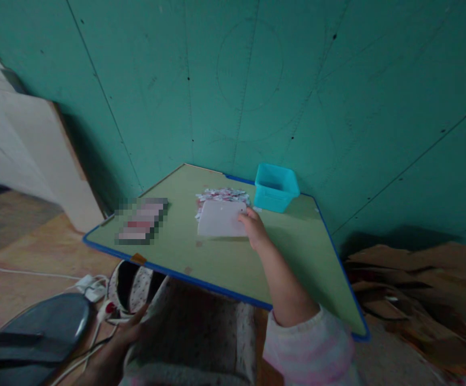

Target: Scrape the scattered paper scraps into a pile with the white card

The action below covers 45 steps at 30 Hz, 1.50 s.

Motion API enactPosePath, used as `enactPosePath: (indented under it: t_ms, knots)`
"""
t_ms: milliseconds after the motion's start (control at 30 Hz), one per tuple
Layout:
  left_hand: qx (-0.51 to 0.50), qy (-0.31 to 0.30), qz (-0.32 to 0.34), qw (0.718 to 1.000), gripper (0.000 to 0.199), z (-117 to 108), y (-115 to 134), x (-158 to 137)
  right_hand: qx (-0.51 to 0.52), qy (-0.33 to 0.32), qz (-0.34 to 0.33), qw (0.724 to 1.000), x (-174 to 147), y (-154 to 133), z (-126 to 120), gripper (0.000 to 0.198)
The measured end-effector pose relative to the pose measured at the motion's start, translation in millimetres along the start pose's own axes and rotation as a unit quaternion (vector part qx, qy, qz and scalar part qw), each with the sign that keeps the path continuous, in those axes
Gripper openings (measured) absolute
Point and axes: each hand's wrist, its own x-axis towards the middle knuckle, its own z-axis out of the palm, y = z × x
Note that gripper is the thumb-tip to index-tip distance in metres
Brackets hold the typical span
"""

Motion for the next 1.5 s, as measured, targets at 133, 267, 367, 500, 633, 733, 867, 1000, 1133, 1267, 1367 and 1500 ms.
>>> enactPosePath:
  t_ms: [133,267,367,500,633,733,867,1000,1133,1267,1367,1500]
  knots:
    - [0.017,0.027,-0.009,0.999,0.045,-3,-1,2,-0.009,-0.051,0.041,0.998,-6,-5,3,0.021]
    - [0.005,0.026,-0.008,1.000,0.061,-9,-4,5,0.015,-0.021,0.007,1.000,-5,-12,-1,0.022]
    - [0.016,0.001,0.002,1.000,0.057,-8,-4,4,0.003,0.004,-0.006,1.000,-1,-10,-4,0.022]
    - [0.034,0.035,0.003,0.999,0.037,0,1,0,-0.046,-0.027,0.019,0.998,-2,-3,-1,0.020]
    - [0.045,0.042,-0.009,0.998,0.037,1,2,-1,-0.049,-0.050,0.028,0.997,-5,-3,3,0.020]
    - [0.034,0.040,-0.002,0.999,0.044,-1,0,1,-0.038,-0.024,0.004,0.999,-2,-3,0,0.021]
    - [0.050,0.049,0.001,0.998,0.040,4,2,-2,-0.044,-0.021,0.008,0.999,-2,-1,0,0.021]
    - [0.040,0.032,0.003,0.999,0.036,11,5,-6,-0.048,-0.081,0.059,0.994,-9,-2,7,0.021]
    - [0.027,0.007,0.004,1.000,0.036,7,3,-4,-0.041,-0.092,0.053,0.994,-10,-3,9,0.024]
    - [0.020,-0.001,-0.001,1.000,0.051,1,2,1,-0.081,-0.127,0.058,0.987,-13,-3,6,0.030]
    - [0.030,0.021,0.000,0.999,0.062,0,3,2,-0.120,-0.210,0.063,0.968,-19,-6,7,0.034]
    - [0.023,0.019,0.014,0.999,0.061,-3,1,4,-0.119,-0.240,0.037,0.963,-21,-10,8,0.033]
